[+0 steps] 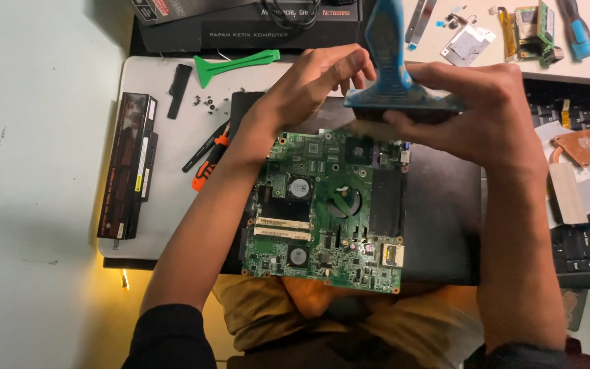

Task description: The person uses a screwdriver to remove a component from a laptop motherboard, then uses a brush to clean dust from the board's surface and components.

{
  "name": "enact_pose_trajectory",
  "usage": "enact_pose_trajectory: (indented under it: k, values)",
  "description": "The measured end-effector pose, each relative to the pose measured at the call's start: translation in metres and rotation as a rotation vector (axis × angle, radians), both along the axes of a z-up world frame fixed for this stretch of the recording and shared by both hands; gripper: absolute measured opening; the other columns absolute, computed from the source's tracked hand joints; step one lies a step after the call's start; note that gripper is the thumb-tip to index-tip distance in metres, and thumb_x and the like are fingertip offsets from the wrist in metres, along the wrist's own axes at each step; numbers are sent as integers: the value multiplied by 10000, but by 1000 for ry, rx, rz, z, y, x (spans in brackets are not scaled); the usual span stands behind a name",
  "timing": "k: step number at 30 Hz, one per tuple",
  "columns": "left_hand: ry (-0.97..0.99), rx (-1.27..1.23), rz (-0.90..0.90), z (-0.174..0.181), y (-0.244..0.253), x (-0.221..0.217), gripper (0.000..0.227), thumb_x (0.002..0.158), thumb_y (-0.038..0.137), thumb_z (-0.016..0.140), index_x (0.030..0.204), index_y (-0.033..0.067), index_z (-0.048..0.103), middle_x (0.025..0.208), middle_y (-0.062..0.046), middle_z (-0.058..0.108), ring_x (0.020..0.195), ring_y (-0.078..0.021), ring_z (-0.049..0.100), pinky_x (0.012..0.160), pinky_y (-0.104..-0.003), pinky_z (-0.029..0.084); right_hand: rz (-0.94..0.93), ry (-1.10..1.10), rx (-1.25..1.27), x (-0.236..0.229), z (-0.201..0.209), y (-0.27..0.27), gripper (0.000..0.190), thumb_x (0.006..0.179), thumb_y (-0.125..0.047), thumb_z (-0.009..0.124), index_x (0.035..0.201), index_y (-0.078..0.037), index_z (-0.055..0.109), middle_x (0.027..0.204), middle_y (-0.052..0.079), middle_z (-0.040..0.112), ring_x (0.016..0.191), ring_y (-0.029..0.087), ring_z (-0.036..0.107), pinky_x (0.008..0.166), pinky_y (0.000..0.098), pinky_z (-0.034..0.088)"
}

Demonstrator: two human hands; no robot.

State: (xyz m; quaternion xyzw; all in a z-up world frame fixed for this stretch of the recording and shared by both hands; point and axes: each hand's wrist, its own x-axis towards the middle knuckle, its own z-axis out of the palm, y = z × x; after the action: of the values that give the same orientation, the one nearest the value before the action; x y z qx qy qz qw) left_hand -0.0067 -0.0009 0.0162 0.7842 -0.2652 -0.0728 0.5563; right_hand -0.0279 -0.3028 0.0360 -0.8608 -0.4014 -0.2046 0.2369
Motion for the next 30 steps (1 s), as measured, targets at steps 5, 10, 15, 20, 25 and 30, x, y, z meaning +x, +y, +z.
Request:
enact_pose_trajectory:
  k: [5, 10, 15, 20, 25, 30]
  values:
    - [30, -34, -12, 1, -1, 1, 921, 998, 923, 340, 1162, 109, 736, 1193, -27, 743, 963, -173, 668, 898, -345, 560, -97, -182, -86, 13, -18, -7, 456, 1159, -386, 1146, 1490, -113, 989, 1123, 98, 927, 946, 183, 857, 767, 405, 546]
    - [-40, -37, -11, 0, 0, 1, 820, 1044, 881, 332, 1065, 178, 752, 1140, -12, 770, 1106, -177, 682, 978, -357, 482, 61, 40, 30, 5, -4, -2, 356, 1146, -139, 1138, 1388, 19, 930, 1064, 130, 838, 895, 164, 721, 819, 376, 540]
    - [-25, -55, -48, 2, -2, 0, 807, 1049, 877, 329, 1043, 151, 682, 1034, -16, 741, 934, -161, 682, 908, -337, 533, -151, -175, -105, 11, -17, -6, 416, 1204, -376, 1109, 1522, -145, 971, 1053, 73, 838, 905, 209, 763, 782, 409, 517]
    - [-22, -24, -19, 1, -1, 1, 858, 1011, 906, 307, 1057, 183, 766, 1099, -9, 792, 951, -171, 652, 896, -349, 504, 92, 134, 33, 5, 0, -2, 417, 1114, -142, 1081, 1436, 50, 898, 1104, 129, 853, 893, 154, 717, 818, 361, 579]
    - [-15, -64, -48, -4, -1, 4, 739, 1071, 845, 373, 1018, 146, 606, 924, -29, 639, 900, -161, 648, 891, -342, 465, -184, -267, -117, 17, -24, -8, 391, 1243, -404, 1098, 1539, -181, 973, 1002, 9, 822, 839, 143, 681, 761, 409, 491]
    - [7, -31, -22, 4, 0, -1, 771, 1033, 878, 334, 1030, 177, 656, 997, 31, 635, 941, -132, 565, 895, -317, 431, 41, 93, 49, 8, -7, 4, 371, 1161, -167, 1093, 1411, 9, 882, 1032, 105, 804, 887, 166, 701, 840, 371, 563]
